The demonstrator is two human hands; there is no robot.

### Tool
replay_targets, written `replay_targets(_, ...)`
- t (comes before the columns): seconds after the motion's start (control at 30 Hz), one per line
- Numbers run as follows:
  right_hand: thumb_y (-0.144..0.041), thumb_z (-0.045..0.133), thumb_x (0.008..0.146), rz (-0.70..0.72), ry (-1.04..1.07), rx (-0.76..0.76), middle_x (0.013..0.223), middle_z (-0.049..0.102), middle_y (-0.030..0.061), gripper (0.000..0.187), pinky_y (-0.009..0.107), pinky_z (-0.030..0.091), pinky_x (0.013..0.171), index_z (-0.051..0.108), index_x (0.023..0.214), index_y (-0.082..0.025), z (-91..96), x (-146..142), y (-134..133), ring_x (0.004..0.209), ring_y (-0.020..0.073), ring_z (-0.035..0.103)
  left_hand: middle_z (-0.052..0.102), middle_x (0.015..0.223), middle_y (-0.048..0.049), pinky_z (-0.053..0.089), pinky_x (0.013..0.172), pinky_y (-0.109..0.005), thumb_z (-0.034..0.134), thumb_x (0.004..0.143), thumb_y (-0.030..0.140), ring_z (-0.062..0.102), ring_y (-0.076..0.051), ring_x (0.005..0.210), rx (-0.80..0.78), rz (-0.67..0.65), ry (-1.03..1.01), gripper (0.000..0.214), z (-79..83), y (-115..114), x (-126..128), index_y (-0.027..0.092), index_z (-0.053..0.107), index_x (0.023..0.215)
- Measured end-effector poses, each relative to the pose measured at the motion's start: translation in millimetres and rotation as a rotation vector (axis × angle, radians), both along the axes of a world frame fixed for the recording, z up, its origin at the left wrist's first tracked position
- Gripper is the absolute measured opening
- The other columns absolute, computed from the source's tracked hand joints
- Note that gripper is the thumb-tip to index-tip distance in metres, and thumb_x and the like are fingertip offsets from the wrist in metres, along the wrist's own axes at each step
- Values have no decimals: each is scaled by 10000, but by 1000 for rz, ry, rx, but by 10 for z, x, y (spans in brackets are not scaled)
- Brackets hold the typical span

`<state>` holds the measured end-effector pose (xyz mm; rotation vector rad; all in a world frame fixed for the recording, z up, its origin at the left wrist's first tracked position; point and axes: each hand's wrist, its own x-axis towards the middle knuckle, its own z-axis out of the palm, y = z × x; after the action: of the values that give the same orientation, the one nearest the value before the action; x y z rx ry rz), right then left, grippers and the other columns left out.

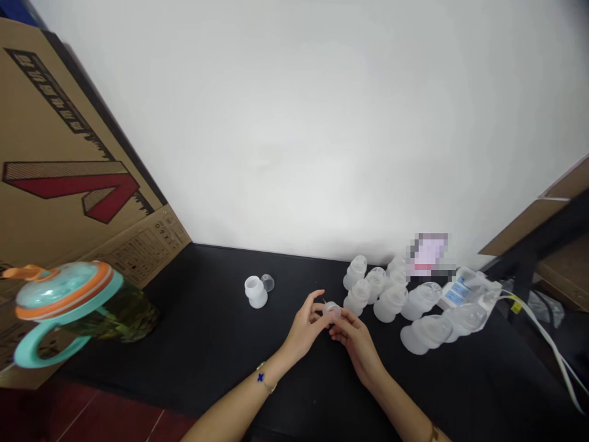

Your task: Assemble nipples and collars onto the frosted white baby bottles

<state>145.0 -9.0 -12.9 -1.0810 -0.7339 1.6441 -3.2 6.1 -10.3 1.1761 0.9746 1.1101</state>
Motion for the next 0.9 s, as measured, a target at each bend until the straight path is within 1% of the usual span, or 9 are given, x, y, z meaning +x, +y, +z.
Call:
replay_targets(0.07, -390, 827, 690, -20, -6, -2, 715, 671, 9, 355, 258, 488, 609, 731, 963, -185, -7, 4, 3, 632, 137, 607, 701, 1046, -73, 516, 718, -279, 700, 823, 354, 665, -151, 747, 47, -23, 66, 603, 24, -27, 10, 203, 439, 1345)
replay_targets(0.17, -403, 837, 671, -58, -33, 3, 774, 692, 20, 403, 269, 493, 601, 723, 994, -191, -12, 4, 5, 637, 146, 613, 712, 1035, -70, 512, 712, -273, 675, 835, 299, 672, -155, 754, 103, -12, 129, 520, 62, -42, 18, 201, 467, 1302)
replay_targets(0.3, -413, 832, 680, -85, -95, 55, 838, 710, 33, 419, 273, 481, 588, 710, 1020, -201, 1, -10, -1, 648, 157, 608, 729, 964, -48, 495, 686, -258, 651, 851, 280, 667, -155, 738, 132, 32, 151, 313, 75, -36, 15, 193, 547, 1133)
replay_targets(0.4, -434, 819, 691, -97, -155, 131, 870, 717, 40, 415, 278, 463, 575, 714, 1028, -215, 18, -17, -8, 653, 167, 594, 724, 897, -34, 487, 672, -253, 651, 851, 292, 666, -159, 736, 129, 61, 133, 232, 52, -26, 9, 190, 565, 1041)
replay_targets(0.53, -480, 789, 713, -85, -282, 228, 851, 709, 33, 405, 297, 442, 570, 732, 1026, -229, 46, -9, -17, 608, 164, 545, 709, 828, -20, 472, 653, -243, 670, 843, 312, 661, -162, 738, 149, 76, 125, 215, 23, -9, -2, 190, 565, 986)
replay_targets(0.67, -518, 730, 763, -86, -416, 267, 800, 690, 22, 434, 307, 431, 586, 723, 1094, -238, 69, 3, -32, 594, 165, 520, 685, 724, -1, 466, 625, -241, 726, 804, 353, 650, -156, 664, 124, 51, 67, 263, 41, 0, -9, 185, 545, 894)
replay_targets(0.77, -512, 718, 774, -89, -456, 297, 911, 697, 39, 448, 309, 433, 594, 698, 1137, -249, 68, 10, -42, 617, 168, 526, 714, 766, -22, 493, 669, -264, 733, 798, 374, 692, -191, 741, 75, 42, -20, 297, 78, -5, -5, 193, 515, 889)
replay_targets(0.83, -495, 726, 771, -90, -497, 323, 972, 698, 46, 435, 307, 433, 599, 692, 1134, -259, 63, 18, -46, 650, 178, 542, 732, 814, -35, 509, 706, -282, 713, 818, 379, 711, -212, 811, 76, 44, -39, 290, 101, -15, -1, 204, 496, 896)
replay_targets(0.9, -491, 719, 777, -77, -560, 347, 944, 706, 44, 391, 309, 430, 605, 703, 1095, -263, 64, 29, -51, 668, 191, 554, 740, 842, -39, 521, 732, -297, 697, 831, 378, 718, -222, 846, 95, 46, -13, 280, 116, -28, 2, 213, 484, 906)
